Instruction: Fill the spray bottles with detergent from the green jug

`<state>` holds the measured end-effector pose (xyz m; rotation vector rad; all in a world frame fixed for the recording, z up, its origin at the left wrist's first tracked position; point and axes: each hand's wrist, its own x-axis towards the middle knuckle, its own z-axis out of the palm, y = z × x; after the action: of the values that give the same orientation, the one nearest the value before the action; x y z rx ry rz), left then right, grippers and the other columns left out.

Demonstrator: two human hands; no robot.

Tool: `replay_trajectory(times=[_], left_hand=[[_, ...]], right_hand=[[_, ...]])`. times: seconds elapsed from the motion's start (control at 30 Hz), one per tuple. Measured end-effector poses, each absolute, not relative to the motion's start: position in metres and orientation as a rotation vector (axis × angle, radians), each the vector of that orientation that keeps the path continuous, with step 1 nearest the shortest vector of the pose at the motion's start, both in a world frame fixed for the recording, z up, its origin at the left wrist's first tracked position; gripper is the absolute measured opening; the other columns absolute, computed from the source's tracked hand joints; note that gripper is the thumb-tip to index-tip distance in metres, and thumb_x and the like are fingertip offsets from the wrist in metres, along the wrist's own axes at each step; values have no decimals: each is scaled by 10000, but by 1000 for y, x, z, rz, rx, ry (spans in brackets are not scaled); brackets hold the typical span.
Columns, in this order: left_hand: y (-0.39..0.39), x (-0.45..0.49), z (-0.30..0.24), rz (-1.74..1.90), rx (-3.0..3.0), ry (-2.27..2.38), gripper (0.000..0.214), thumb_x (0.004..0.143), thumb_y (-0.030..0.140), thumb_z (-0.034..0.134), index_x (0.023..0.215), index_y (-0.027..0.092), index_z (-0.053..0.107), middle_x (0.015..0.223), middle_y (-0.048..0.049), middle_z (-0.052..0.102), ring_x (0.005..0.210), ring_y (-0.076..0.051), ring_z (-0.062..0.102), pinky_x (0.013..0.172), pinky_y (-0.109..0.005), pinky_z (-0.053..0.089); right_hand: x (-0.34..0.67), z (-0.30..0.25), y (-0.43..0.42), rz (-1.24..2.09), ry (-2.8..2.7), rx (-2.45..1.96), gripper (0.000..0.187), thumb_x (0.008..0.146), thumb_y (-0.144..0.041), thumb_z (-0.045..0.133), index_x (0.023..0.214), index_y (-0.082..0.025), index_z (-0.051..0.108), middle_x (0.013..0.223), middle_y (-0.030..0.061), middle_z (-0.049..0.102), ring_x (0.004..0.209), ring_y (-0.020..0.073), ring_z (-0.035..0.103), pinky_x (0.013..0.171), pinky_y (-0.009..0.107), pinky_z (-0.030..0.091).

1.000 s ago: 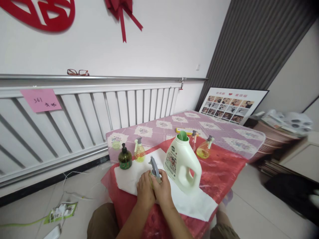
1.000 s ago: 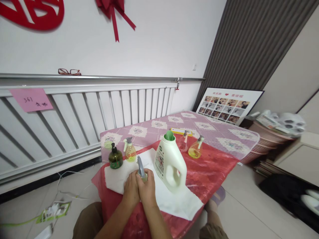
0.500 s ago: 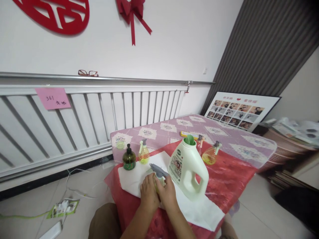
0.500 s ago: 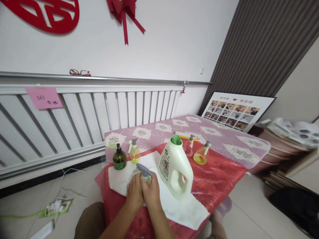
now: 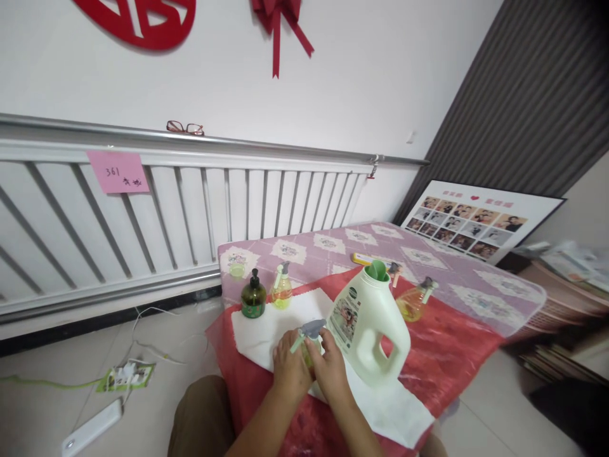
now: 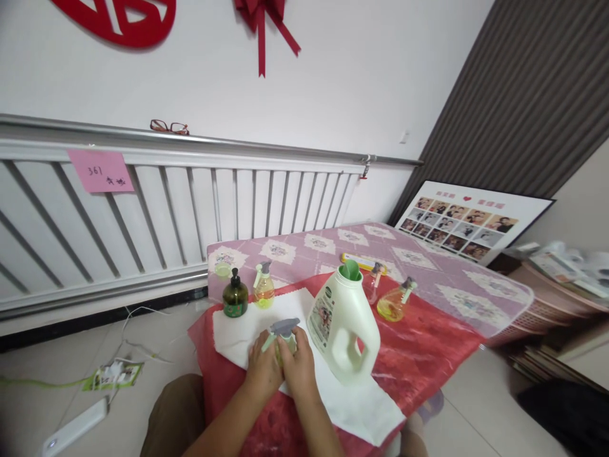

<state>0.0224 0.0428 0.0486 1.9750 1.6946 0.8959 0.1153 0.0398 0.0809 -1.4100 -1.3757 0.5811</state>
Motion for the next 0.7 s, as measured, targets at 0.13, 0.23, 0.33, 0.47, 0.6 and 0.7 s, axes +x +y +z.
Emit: replay_trajectory(times=[0.13,0.23,0.33,0.47,0.6,0.7], left_hand=[[44,23,39,1029,2031,1666,433,864,280,464,1269,144,534,1211,-178,597,1157,-342,526,990,-494,409],[45,25,29,1077,2041,1685,494,833,307,510,1301,151,501,1237,-169,590,1160,-337,528,978,-494,428],[45,27,24,1132,2029,1737,555,777,358,580,1298,187,491,1209,-134,607,1143,-313,544,972,-468,444],[44,27,27,1151,2039,1738,511,796,318,548,1289,197,490,1177,-116,617,1127,-277,553,979,-435,444],[42,25,33,1107,1994,1728,515,790,284,544,1293,202,470,1193,-106,597,1145,-266,539,974,-418,442],[41,23,39,1037,1953,1713,518,785,282,541,1290,206,454,1210,-99,587,1175,-257,519,1006,-406,408]], right_hand=[[119,83,38,614,-1455,-1372,290,833,-366,544,1063,-198,601,1067,89,679,1040,262,613,949,402,460],[122,88,38,646,-1506,-1350,295,848,-347,516,1093,-203,592,1096,90,672,1071,255,610,957,388,462],[127,93,39,673,-1536,-1342,274,871,-347,486,1082,-218,604,1102,81,678,1076,247,611,970,390,454],[129,91,40,683,-1521,-1369,362,792,-292,581,1149,-229,567,1151,72,668,1109,253,596,1001,417,430],[125,80,44,638,-1436,-1437,352,710,-229,603,1057,-213,544,1042,67,662,1003,266,615,931,451,463],[124,76,45,635,-1426,-1436,212,731,-236,572,942,-216,556,953,50,660,927,258,618,892,448,473]])
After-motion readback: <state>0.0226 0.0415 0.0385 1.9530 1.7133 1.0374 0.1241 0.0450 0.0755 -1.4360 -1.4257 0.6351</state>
